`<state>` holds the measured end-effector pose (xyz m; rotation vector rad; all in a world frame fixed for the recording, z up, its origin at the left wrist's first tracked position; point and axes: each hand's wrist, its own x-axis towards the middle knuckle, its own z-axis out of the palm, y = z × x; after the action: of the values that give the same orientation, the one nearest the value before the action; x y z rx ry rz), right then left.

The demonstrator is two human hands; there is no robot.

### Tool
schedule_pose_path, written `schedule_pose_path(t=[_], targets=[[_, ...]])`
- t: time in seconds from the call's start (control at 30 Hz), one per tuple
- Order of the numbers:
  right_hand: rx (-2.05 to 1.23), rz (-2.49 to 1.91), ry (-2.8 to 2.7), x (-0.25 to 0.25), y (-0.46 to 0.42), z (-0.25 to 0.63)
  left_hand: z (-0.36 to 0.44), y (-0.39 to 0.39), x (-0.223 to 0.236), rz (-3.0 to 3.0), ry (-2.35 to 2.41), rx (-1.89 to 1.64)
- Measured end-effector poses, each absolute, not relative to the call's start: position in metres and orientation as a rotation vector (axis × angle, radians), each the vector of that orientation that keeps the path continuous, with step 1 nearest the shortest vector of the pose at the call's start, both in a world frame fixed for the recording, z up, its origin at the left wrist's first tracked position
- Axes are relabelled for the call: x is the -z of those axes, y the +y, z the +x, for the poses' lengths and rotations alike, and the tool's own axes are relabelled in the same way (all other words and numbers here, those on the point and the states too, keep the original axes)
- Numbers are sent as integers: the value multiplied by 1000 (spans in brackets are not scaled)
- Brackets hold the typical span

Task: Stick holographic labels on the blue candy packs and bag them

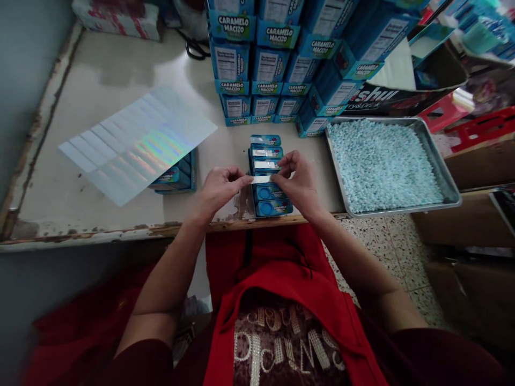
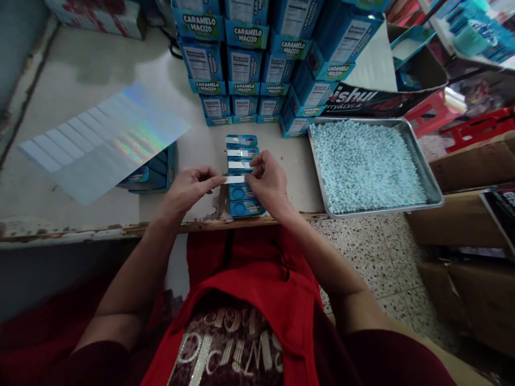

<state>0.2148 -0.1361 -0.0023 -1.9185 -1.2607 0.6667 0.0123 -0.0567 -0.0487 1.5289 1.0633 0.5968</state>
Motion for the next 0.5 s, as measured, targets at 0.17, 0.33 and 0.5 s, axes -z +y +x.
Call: schedule_pose_path(t=[0.17,0.33,0.5], targets=[[-769,-1860,-1262,17,-128,240,30,-69,80,1167,970,-612],[-1079,-1629,-996,33,-121,243,46,-92,91,963,1029,-654],[-1128,-1635,-1035,28,-119,245,12,-76,28,1597,1306,-756]])
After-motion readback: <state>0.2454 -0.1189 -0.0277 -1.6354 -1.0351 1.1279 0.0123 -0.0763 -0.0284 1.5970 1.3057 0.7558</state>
